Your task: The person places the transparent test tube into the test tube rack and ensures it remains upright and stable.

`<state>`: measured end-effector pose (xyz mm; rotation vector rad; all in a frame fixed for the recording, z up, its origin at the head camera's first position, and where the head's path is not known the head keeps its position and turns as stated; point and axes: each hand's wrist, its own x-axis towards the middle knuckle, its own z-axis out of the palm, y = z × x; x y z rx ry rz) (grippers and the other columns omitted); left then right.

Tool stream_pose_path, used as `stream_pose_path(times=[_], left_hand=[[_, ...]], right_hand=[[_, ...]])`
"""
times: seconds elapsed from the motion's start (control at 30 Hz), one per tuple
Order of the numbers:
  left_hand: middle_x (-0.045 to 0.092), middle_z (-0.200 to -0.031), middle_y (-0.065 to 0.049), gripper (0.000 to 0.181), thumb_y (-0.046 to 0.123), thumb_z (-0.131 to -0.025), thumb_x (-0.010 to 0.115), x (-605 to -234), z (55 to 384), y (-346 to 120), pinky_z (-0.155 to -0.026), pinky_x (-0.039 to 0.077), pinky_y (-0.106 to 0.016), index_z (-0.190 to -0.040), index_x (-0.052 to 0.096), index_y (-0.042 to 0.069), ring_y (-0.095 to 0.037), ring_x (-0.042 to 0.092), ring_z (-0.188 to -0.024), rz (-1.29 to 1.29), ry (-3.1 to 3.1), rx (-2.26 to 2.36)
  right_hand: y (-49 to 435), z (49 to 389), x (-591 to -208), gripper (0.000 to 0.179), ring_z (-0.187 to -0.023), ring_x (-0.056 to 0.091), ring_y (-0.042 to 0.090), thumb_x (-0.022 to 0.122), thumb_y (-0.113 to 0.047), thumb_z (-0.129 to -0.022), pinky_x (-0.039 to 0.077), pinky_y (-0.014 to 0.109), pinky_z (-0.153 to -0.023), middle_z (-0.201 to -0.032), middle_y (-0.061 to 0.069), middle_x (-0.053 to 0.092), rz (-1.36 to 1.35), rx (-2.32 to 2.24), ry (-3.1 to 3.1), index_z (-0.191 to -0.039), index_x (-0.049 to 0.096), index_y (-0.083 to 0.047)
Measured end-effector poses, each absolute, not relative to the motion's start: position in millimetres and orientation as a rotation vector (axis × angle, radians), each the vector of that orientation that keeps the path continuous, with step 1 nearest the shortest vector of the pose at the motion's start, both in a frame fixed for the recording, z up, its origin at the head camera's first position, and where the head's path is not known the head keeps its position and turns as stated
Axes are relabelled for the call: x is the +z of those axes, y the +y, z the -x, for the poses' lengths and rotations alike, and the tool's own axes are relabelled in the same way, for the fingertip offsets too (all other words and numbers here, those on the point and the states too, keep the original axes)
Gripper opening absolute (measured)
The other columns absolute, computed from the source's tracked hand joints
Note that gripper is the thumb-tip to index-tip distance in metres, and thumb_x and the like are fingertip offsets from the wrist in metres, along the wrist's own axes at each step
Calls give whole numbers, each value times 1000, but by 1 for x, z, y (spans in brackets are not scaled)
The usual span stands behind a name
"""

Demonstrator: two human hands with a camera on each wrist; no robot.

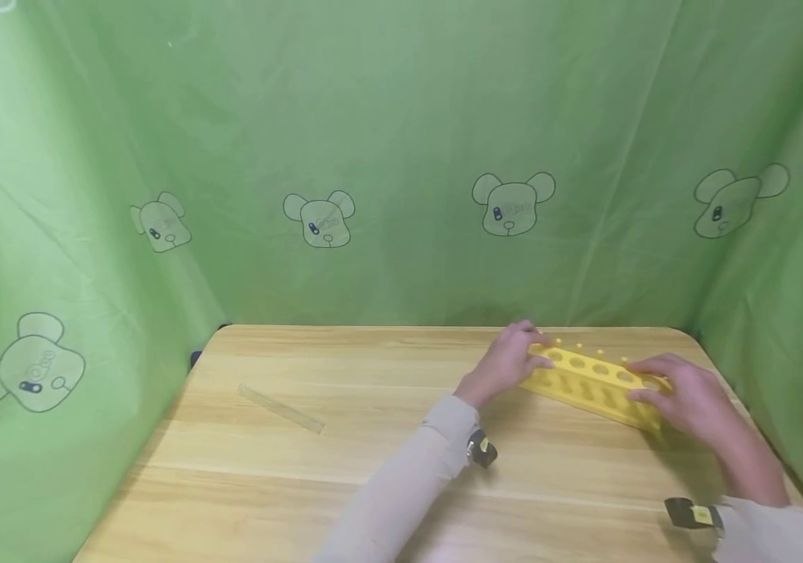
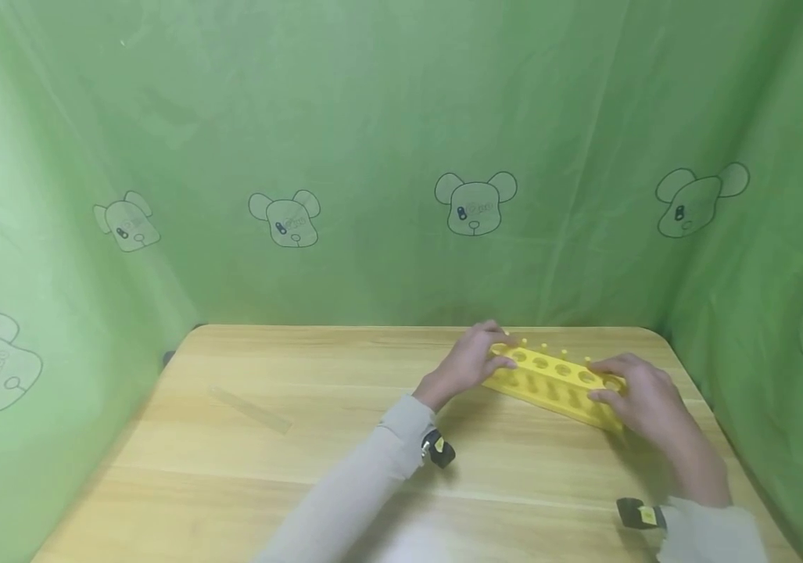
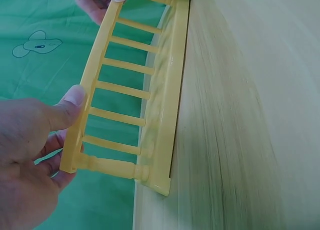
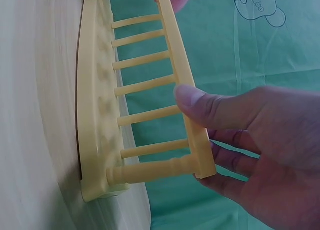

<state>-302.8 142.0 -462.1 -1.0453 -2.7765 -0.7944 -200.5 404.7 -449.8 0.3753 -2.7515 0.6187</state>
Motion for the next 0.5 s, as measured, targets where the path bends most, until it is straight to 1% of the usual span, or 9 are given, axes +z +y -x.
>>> stream_pose_path(times=[0.2,0.43,0.5], left_hand=[[63,-126,5,41,38,-93,73,-463,302,133,-105,42,-16,-129,71,20,-8,55,-117,1049,-2747,-770],[63,-126,5,42,38,-92,73,-461,298,124,-108,41,-18,-130,70,19,-8,56,-117,1038,-2767,-756],[63,-125,5,42,37,-92,73,-461,298,121,-113,38,-20,-130,70,19,-8,56,-117,1037,-2762,-755]], right_hand=[[397,205,-448,44,-105,57,57,86,-10,-79,46,73,-84,-118,33,64,-378,625,-2775,-118,70,2],[390,207,-446,43,-104,58,58,87,-11,-79,47,73,-83,-116,33,65,-392,639,-2778,-117,72,1],[389,208,-446,44,-104,58,59,87,-11,-79,47,74,-84,-116,34,64,-393,645,-2788,-118,72,2]])
